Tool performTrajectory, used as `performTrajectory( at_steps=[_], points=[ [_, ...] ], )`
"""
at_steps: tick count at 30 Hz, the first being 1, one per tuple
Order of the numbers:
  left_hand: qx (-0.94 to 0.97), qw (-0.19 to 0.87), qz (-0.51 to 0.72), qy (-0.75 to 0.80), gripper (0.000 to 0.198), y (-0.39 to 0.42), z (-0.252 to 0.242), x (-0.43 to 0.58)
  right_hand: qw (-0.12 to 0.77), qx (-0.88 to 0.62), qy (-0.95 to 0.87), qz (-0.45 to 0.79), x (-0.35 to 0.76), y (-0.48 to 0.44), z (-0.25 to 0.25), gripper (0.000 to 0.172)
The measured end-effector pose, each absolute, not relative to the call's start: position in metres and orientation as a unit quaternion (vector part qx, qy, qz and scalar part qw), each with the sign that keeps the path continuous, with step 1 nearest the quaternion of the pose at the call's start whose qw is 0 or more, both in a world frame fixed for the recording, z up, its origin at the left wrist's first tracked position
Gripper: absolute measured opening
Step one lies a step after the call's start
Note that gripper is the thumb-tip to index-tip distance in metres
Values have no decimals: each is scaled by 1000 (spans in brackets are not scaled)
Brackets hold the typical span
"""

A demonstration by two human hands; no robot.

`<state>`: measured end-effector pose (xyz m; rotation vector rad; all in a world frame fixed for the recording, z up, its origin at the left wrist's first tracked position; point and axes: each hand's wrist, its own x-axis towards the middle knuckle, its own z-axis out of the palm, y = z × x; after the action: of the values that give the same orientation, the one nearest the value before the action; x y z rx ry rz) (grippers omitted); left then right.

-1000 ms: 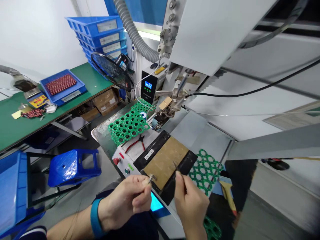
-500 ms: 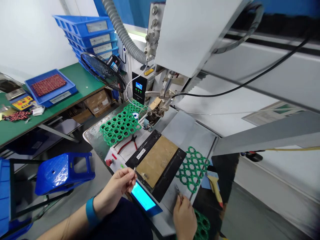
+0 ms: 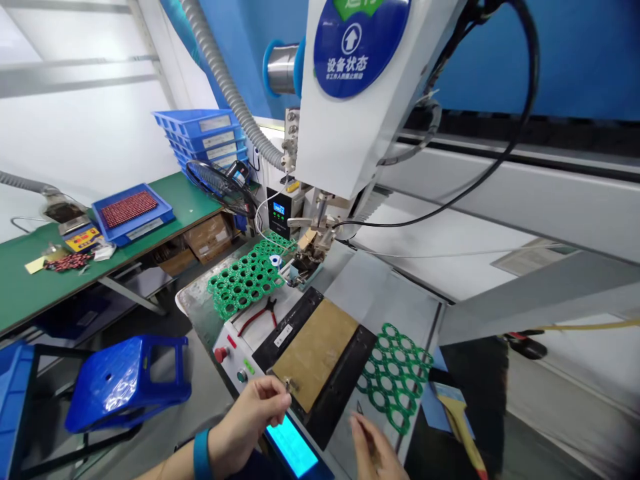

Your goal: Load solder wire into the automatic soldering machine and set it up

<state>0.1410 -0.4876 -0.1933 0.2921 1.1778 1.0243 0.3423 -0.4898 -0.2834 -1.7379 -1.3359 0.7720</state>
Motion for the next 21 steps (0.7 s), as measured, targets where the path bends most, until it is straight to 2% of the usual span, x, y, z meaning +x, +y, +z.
performTrajectory(
  at_steps=[3,6,13,17,21],
  points=[
    [142,706,451,527,45,-487,-192,145,396,-544,-511,535,305,-476,-234,35],
    [164,697,462,523,44,-484,-188,143,358,-445,-518,637,280,-464,-203,29],
    [283,637,461,549,40,-471,-176,131,428,-395,-411,701,259,-454,-197,24],
    [315,605,455,573,39,-472,-183,129,408,-390,-459,686,253,-448,-194,17],
    [400,549,421,602,34,-476,-183,126,406,-388,-454,691,251,-447,-192,18]
  ],
)
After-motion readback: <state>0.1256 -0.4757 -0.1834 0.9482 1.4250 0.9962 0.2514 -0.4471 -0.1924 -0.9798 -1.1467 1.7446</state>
